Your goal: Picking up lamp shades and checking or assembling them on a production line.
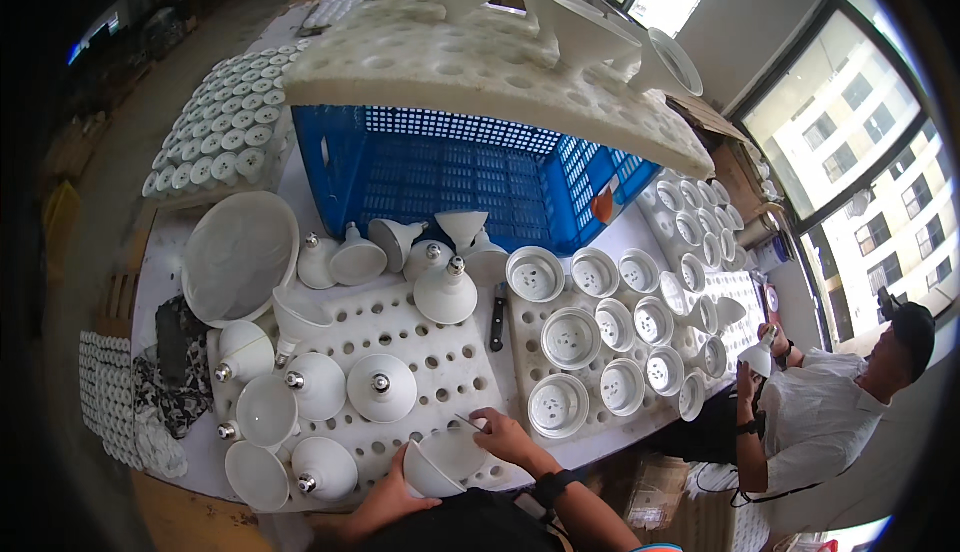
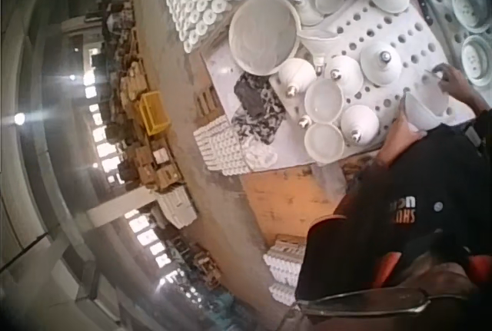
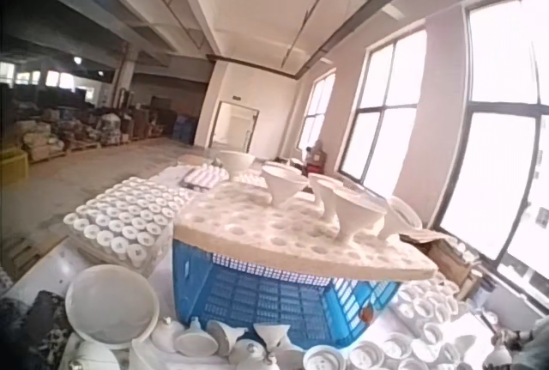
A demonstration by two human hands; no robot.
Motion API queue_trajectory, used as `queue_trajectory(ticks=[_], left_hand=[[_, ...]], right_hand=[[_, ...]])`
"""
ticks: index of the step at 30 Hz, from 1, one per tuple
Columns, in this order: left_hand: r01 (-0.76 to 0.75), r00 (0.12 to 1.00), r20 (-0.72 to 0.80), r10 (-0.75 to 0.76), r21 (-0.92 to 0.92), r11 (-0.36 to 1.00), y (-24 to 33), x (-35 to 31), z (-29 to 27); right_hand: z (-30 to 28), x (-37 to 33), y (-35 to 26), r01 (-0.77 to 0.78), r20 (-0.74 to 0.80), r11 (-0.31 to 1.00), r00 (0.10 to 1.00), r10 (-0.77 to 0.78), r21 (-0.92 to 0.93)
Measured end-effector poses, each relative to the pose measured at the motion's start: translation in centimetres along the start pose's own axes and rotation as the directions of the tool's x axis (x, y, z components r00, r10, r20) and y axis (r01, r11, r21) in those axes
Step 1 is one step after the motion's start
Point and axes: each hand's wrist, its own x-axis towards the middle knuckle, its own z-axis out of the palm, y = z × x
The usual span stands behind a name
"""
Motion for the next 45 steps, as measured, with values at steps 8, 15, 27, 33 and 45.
queue_trajectory(ticks=[8,15,27,33,45], left_hand=[[-0.023,0.999,0.034,0.028,-0.123,0.992,-0.7,-2.3,-1.0],[-0.022,0.999,-0.025,0.020,-0.052,0.998,1.8,-4.9,-2.8],[-0.109,0.994,-0.023,0.107,-0.097,0.989,1.7,-4.6,-2.7],[-0.308,0.948,-0.008,0.317,-0.263,0.914,3.1,-3.2,-1.3],[-0.462,0.886,-0.303,0.352,-0.507,0.728,9.1,-2.4,-1.6]], right_hand=[[-5.2,-1.9,-10.7,-0.017,-0.015,0.815,0.999,0.032,0.579],[-1.7,5.3,-25.4,0.233,0.104,0.832,0.940,-0.326,0.503],[1.3,3.3,-24.5,0.476,0.270,0.863,0.819,-0.506,0.172],[-3.0,-5.2,-15.0,0.726,0.393,0.685,0.615,-0.684,0.056],[-6.1,-10.3,-12.1,0.777,0.019,0.588,0.606,-0.795,-0.224]])
